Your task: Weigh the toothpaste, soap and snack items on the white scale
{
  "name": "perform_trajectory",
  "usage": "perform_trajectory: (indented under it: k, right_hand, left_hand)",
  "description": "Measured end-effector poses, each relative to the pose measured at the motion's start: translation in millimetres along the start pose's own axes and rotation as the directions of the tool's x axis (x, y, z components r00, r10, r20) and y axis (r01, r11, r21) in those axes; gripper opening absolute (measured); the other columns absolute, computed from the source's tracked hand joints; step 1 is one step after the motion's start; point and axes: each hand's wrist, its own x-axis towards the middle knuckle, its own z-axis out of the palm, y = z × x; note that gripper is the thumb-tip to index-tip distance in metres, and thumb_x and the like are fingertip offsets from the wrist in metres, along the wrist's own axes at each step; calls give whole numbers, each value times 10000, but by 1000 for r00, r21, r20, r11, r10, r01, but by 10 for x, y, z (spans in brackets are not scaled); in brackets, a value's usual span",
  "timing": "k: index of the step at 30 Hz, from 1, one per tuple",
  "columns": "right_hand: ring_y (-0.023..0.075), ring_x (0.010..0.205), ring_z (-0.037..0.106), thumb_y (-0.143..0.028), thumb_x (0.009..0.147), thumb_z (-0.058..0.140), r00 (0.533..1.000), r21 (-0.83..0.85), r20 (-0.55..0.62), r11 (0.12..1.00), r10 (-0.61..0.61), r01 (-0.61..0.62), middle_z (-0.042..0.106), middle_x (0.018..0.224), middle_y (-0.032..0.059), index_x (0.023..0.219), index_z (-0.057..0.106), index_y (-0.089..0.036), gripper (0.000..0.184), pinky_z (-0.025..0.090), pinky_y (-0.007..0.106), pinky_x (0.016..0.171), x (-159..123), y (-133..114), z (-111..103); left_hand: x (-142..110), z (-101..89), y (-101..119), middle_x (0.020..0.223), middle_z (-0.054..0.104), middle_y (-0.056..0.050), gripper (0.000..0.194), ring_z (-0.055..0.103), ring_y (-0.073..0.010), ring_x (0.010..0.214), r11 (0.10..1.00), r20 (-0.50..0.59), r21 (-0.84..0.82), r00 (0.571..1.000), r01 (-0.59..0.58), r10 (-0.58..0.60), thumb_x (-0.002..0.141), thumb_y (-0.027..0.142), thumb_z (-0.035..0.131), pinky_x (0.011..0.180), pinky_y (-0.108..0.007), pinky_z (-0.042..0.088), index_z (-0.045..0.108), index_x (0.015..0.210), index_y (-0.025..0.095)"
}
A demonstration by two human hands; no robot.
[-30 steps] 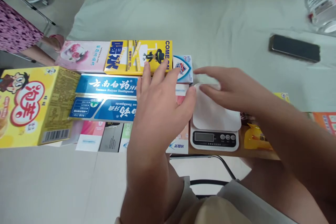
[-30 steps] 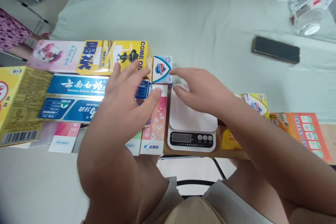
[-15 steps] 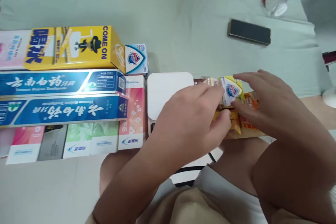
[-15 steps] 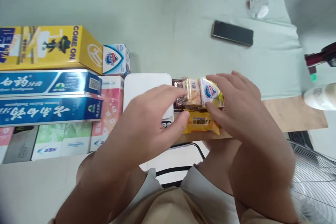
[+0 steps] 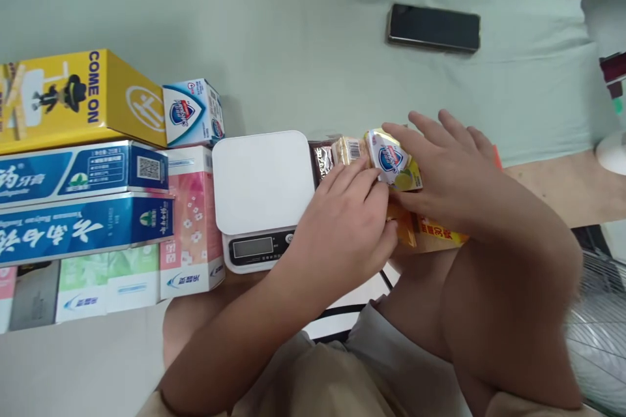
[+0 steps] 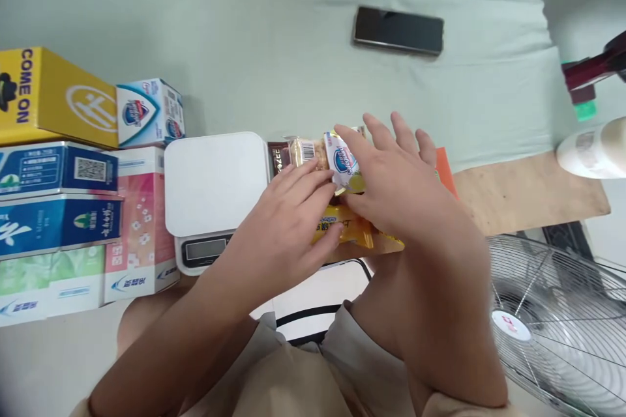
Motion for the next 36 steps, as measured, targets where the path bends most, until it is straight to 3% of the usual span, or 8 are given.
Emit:
perform_trajectory:
  k: [3, 6, 9, 13, 17, 25, 31, 36]
  right_hand:
    - [459, 1656, 233, -323, 834, 594, 995, -24, 99, 999, 23, -21, 292, 1797, 23, 1660, 345, -379, 865, 256, 771, 1279, 58, -38, -42]
    - [490, 1640, 255, -298, 816, 590, 992, -18, 128, 1000, -9, 12, 336, 1779, 30, 1657, 360, -359, 874, 255, 820, 1251, 95, -28, -21]
    - [532, 1572, 371, -337, 772, 625, 995, 47, 8, 994, -99, 99, 478, 1690, 96, 1598, 447, -325, 846, 315, 870, 1169, 106, 35, 36]
    - [430, 1471, 529, -340, 783, 581, 982, 101, -110, 981, -153, 164, 601, 1536, 120, 1515, 524, -315, 734, 346, 784, 1196, 89, 75, 32]
    - [415, 1462, 531, -386, 784, 619, 977, 123, -186, 984, -108, 133, 528, 1560, 147, 1529, 492, -303, 760, 367, 710, 1232, -3, 43, -96]
    - [409, 1458, 518, -412, 873, 638, 877, 99, -438, 959, -197, 265, 443, 1503, 205, 1604, 414, -262, 779, 524, 573, 1163, -267, -294, -317]
    - [402, 1375, 579, -357, 859, 612, 846, 126, -398, 892, -355, 434, 505, 1516, 189, 1537, 504, -257, 694, 586, 584, 1041, -229, -847, -117]
    - [410, 1365, 606, -379, 852, 617, 881, 157, -250, 881, -402, 447, 503, 1619, 146, 1574, 486, -295, 739, 556, 594, 1062, -86, -1112, 8]
  left_hand:
    - [-1, -5, -9, 1446, 656, -180, 351, 482, -353, 1528, 1000, -4, 11, 1000, -7, 7, 1047, 250, 472, 1331, -526, 345, 672, 1262, 58]
    - [-1, -11, -23, 1440, 662, -181, 324, 484, -343, 1531, 1000, 2, 10, 1000, -3, 3, 1052, 239, 455, 1328, -529, 347, 683, 1216, 77]
    - [-6, -23, -22, 1406, 679, -185, 311, 507, -341, 1512, 1000, -6, -10, 1000, -5, 5, 1048, 223, 441, 1317, -528, 362, 694, 1169, 88]
    - [-17, -59, 3, 1352, 714, -160, 281, 574, -309, 1446, 994, -167, -80, 984, -69, 55, 1029, 183, 443, 1304, -520, 384, 713, 1087, 134]
    - [-39, -134, -2, 1281, 737, -139, 252, 642, -260, 1331, 980, -357, -183, 934, -83, 13, 1007, 169, 475, 1219, -469, 490, 702, 1117, 158]
    - [-294, -495, -201, 1154, 773, -81, 214, 712, -196, 1094, 979, -471, -196, 871, 50, -139, 995, 181, 514, 996, -353, 569, 690, 1116, 174]
    - [-655, -765, -473, 1076, 791, -59, 214, 734, -248, 966, 927, -286, -88, 882, 365, -374, 960, 269, 554, 815, -381, 562, 707, 1099, 215]
    - [-848, -827, -600, 799, 748, -28, 190, 670, -217, 687, 903, -100, -4, 898, 430, -429, 964, 281, 530, 581, -328, 431, 710, 943, 224]
